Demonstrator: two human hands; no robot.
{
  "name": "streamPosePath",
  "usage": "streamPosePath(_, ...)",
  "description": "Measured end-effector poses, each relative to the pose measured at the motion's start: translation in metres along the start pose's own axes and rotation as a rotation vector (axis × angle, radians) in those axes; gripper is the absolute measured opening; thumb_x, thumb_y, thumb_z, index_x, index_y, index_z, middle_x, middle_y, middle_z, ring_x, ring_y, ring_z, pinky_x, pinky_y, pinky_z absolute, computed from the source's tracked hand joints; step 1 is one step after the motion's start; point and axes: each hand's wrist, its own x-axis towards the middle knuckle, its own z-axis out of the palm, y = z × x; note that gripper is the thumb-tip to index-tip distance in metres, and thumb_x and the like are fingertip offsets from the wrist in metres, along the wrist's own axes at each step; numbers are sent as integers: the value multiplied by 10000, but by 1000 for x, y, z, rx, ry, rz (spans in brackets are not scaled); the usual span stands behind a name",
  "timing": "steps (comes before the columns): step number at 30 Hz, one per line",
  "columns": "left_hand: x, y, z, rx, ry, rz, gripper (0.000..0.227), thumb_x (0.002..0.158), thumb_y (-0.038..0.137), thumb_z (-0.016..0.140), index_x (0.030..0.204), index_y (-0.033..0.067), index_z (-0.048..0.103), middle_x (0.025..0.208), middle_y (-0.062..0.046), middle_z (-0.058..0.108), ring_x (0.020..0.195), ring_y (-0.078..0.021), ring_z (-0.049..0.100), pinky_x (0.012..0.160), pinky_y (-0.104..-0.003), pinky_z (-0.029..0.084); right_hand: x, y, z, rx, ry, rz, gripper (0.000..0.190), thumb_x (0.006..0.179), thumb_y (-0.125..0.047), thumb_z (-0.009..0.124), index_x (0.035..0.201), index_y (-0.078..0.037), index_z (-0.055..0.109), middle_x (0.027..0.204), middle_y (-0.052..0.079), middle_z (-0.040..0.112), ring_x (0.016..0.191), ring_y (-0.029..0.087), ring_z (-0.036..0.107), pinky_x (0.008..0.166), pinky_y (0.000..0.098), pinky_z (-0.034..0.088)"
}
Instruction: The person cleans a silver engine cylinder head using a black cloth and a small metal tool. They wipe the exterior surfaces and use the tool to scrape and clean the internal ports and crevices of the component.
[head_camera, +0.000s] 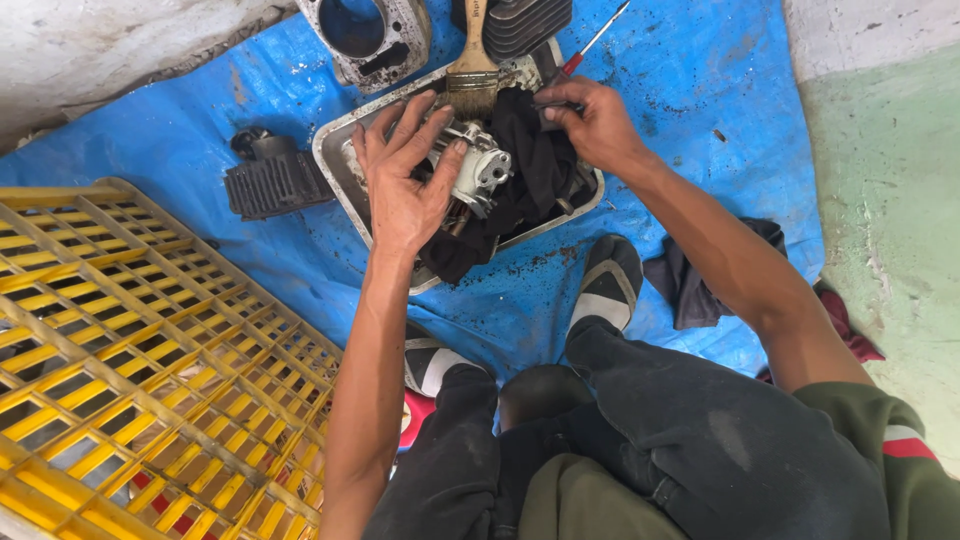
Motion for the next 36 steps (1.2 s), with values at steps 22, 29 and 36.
streamPosePath(22,2,1,0,-10,-7,-6,379,944,281,795,1296,148,748,1455,-14,640,1406,-317,482,1253,-645,131,-10,-6,6,152,19,72,291,992,7,698,1281,-29,709,1148,96,748,1055,193,705,943,337,570)
streamPosePath(29,2,0,0,-14,-4,-6,375,947,289,793,1291,147,750,1453,-15,642,1406,-323,482,1254,-643,129,-14,-4,8,202,52,-14,156,1005,5,682,1153,10,731,1177,125,711,1098,206,676,967,346,567)
streamPosePath(36,1,0,0,-17,-2,-6,383,943,300,796,1293,153,749,1457,-19,638,1412,-325,477,1263,-632,115,-26,-54,-10,227,81,-99,168,1024,28,684,1184,8,730,1173,88,689,1077,173,670,937,327,570)
